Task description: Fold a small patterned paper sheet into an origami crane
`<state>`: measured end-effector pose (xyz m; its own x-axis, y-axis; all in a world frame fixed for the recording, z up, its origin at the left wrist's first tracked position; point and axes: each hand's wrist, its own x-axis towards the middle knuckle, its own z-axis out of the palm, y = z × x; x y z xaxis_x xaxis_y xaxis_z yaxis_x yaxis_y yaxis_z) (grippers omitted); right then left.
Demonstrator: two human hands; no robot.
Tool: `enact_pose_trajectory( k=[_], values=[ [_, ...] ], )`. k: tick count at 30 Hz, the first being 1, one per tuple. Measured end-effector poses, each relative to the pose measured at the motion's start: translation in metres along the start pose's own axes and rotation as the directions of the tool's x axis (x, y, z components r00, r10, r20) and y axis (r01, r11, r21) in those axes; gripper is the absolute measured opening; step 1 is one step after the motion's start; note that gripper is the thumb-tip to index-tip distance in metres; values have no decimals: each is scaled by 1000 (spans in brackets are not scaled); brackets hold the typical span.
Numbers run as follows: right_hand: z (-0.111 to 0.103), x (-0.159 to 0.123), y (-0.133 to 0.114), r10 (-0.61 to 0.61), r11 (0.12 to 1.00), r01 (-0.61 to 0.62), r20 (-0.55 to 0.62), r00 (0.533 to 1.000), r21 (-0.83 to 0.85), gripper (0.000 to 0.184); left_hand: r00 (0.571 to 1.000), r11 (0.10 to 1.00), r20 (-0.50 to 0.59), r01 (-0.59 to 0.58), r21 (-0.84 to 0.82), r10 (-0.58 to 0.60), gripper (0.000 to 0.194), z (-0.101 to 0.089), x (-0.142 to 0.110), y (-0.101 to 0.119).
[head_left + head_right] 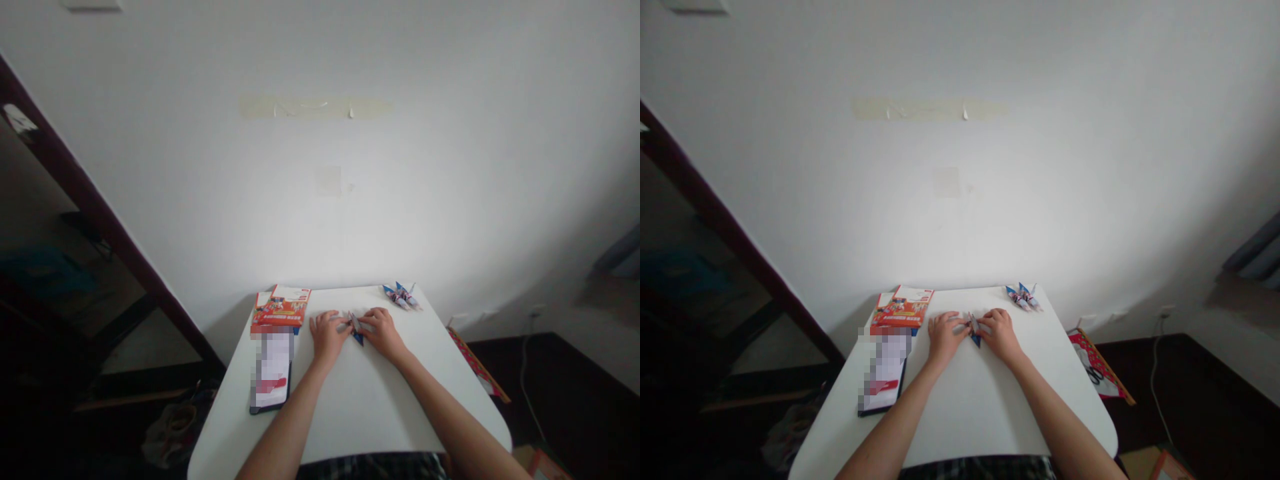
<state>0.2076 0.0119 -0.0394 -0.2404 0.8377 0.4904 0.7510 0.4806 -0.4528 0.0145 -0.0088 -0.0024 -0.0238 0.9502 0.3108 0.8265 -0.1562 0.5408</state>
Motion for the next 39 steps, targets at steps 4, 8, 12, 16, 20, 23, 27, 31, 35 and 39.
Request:
enact_pose_trajectory(
  k=[4, 8, 12, 16, 20, 23, 27, 31, 35, 39],
  values=[
    [1, 0, 0, 0, 1000, 0, -9, 1000, 11, 22, 1000, 1000, -16, -14, 10, 15, 13, 1, -1, 1],
    [0, 0, -2, 13, 998, -12, -11, 1000, 54, 21, 999, 1000, -28, -21, -6, 21, 11, 3, -1, 1],
    [1, 2, -3, 21, 995, -20, -13, 1000, 94, 18, 1000, 998, -14, 9, -57, -10, 11, 6, 3, -1],
    [3, 4, 1, 54, 992, -56, 14, 998, 116, 17, 1000, 996, -18, 17, -88, -18, 15, 7, 4, -2],
    [6, 8, 5, 100, 991, -104, 49, 994, 84, 17, 1000, 998, -9, 13, -66, -14, 19, 5, 3, -1],
    [8, 9, 5, 136, 989, -139, 49, 989, 48, 17, 1000, 999, 19, 3, -49, -2, 21, 2, 3, 1],
    [7, 8, 3, 162, 986, -163, 35, 986, 29, 17, 999, 1000, 42, -10, -23, 11, 25, 1, 2, 2],
    [6, 7, 2, 162, 986, -163, 31, 986, 47, 15, 999, 1000, 36, -23, -5, 23, 34, 2, 2, 1],
    [6, 8, 2, 162, 985, -163, 31, 986, 61, 13, 999, 1000, 40, -29, 12, 28, 38, 3, 2, 0],
    [5, 8, 2, 152, 986, -154, 26, 988, 66, 12, 999, 1000, 27, -26, -3, 26, 35, 4, 2, 0]
  ],
)
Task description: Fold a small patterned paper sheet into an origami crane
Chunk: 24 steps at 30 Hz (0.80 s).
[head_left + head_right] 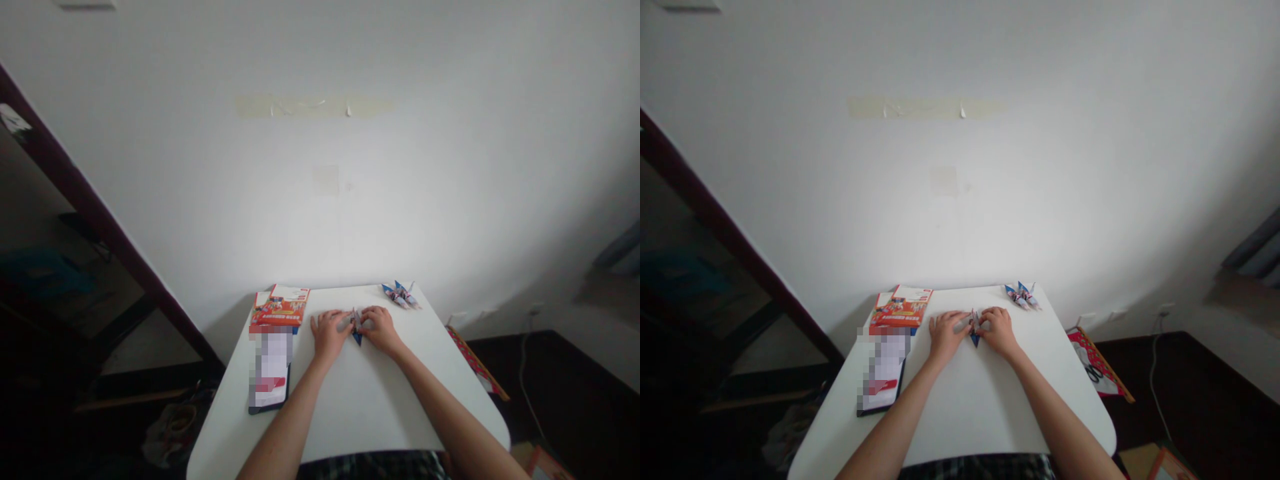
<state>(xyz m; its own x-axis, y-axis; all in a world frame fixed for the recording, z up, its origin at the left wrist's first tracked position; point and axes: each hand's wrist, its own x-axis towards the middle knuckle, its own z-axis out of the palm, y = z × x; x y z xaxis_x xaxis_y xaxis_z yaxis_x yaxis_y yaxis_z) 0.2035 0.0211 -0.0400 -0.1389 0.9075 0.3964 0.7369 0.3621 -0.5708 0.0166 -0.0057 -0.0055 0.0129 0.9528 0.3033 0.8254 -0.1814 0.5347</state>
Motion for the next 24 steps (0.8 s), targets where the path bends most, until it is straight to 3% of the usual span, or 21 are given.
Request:
enact_pose_trajectory(
  k=[6, 17, 24],
  values=[
    [-1, -1, 1, -10, 1000, 10, 20, 1000, 15, 13, 1000, 998, -26, 7, -55, -9, 36, -3, -1, 3],
    [-4, -2, -2, -2, 999, 2, 9, 1000, 32, 12, 1000, 997, 18, 8, -79, -6, 13, -5, 0, 5],
    [-9, -7, -7, -77, 991, 82, -55, 996, 103, 5, 1000, 997, 11, 9, -72, -8, 7, -5, -1, 5]
  ],
)
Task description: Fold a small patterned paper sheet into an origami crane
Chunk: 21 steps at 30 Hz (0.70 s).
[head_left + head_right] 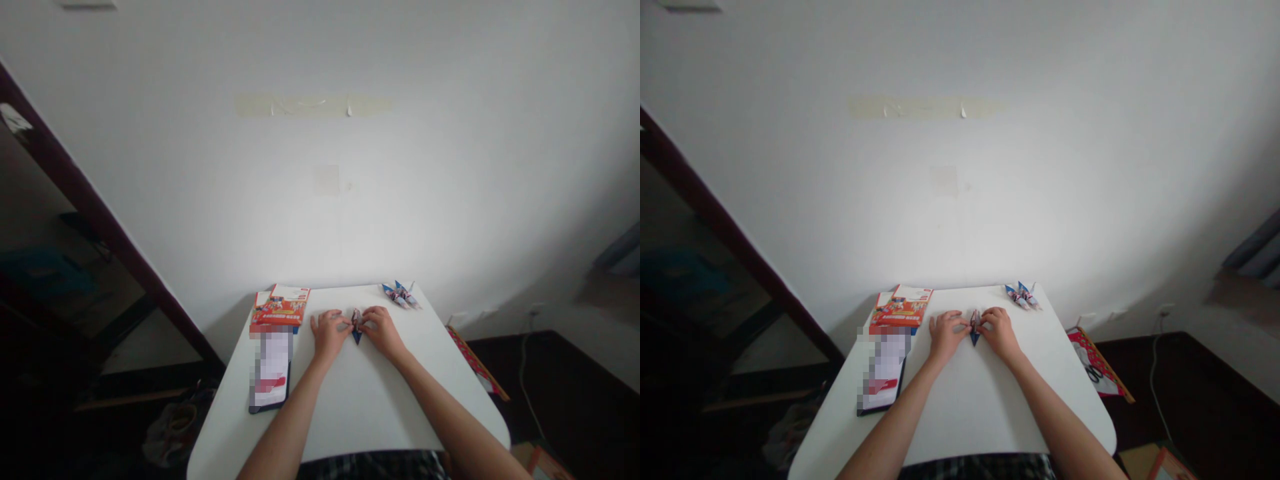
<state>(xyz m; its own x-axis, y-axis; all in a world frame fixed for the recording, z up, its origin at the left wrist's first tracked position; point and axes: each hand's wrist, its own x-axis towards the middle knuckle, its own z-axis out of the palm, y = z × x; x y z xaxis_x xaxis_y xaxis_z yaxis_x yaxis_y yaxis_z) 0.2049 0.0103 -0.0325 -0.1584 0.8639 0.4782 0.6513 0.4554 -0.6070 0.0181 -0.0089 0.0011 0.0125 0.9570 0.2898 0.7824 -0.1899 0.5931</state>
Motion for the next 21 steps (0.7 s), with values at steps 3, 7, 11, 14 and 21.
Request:
enact_pose_trajectory(
  k=[3, 7, 11, 14, 21],
  values=[
    [-1, 1, -3, -29, 999, 29, -6, 1000, 27, 3, 1000, 1000, -5, 12, 14, -12, 6, 1, 0, 1],
    [-4, 2, -7, -32, 998, 30, 38, 999, 56, 6, 1000, 999, -2, 15, 46, -15, 5, 2, 1, 1],
    [-7, 2, -10, -13, 1000, 14, 101, 995, -7, 9, 1000, 999, -7, -12, 38, 13, 9, 2, -1, 0],
    [-9, 0, -14, -35, 997, 45, 136, 990, -71, 11, 1000, 999, 9, -30, 12, 29, 14, 0, -1, -1],
    [-15, -4, -20, -50, 976, 90, 198, 979, -200, 25, 997, 998, 53, -63, -10, 63, 12, -2, -2, -6]
  ],
)
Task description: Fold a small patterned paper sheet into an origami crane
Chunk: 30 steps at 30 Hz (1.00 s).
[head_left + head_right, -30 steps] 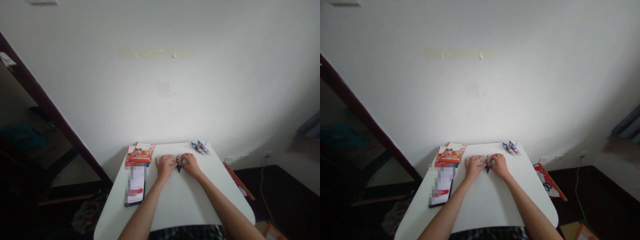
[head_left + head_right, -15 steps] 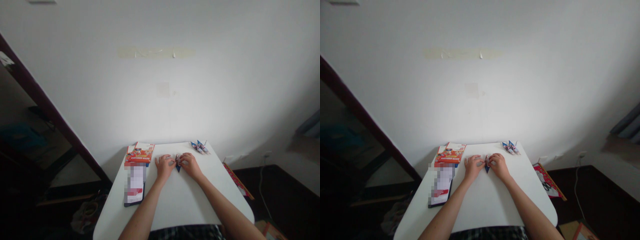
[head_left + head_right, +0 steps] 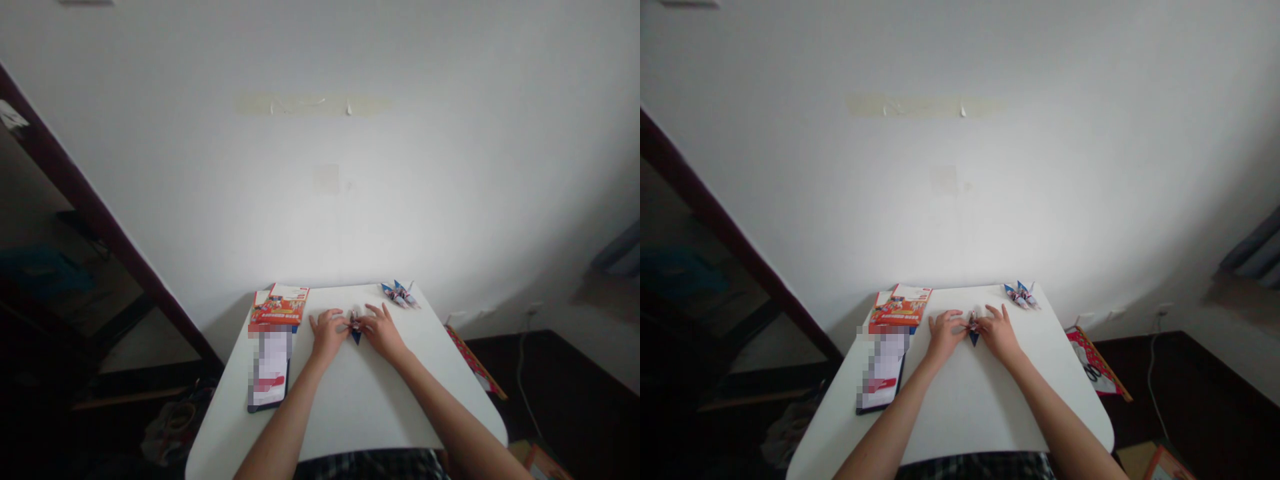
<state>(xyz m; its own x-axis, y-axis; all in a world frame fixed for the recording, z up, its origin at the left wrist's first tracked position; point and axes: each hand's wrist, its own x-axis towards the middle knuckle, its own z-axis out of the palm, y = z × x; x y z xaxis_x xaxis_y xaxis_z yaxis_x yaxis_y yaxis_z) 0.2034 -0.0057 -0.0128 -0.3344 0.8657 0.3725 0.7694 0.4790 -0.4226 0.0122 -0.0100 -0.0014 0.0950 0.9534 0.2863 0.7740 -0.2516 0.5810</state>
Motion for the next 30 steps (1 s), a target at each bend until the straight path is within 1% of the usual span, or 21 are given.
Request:
enact_pose_trajectory(
  k=[4, 11, 16, 19, 22, 24, 26, 28, 30],
  values=[
    [-2, -2, 3, -18, 999, 19, 21, 1000, -34, 30, 998, 999, 43, -43, 9, 42, 10, 0, 0, -5],
    [-10, -2, -3, -77, 993, 82, 66, 995, -80, 27, 993, 995, 95, -80, 54, 74, 10, -3, 1, -5],
    [-15, -3, -7, -61, 992, 68, 72, 996, -102, 23, 989, 989, 114, -110, 103, 98, 10, -5, 0, -5],
    [-19, -5, -10, -52, 993, 59, 69, 996, -100, 24, 985, 989, 136, -120, 90, 108, 11, -6, -1, -8],
    [-21, -6, -11, -43, 994, 49, 55, 998, -100, 19, 983, 992, 158, -108, 58, 97, 11, -7, -1, -8],
    [-19, -5, -10, -38, 993, 41, 35, 999, -108, 15, 987, 995, 141, -86, 54, 78, 12, -7, 0, -7],
    [-14, -5, -7, -22, 992, 23, 10, 1000, -120, 17, 994, 995, 96, -67, 68, 60, 10, -5, -1, -5],
    [-8, -4, -5, -8, 992, 8, -5, 1000, -125, 11, 996, 995, 67, -63, 82, 58, 13, -3, -1, -3],
    [-4, -5, -2, -12, 993, 9, -22, 1000, -118, 10, 996, 994, 68, -66, 89, 60, 14, -3, -2, -1]
  ],
)
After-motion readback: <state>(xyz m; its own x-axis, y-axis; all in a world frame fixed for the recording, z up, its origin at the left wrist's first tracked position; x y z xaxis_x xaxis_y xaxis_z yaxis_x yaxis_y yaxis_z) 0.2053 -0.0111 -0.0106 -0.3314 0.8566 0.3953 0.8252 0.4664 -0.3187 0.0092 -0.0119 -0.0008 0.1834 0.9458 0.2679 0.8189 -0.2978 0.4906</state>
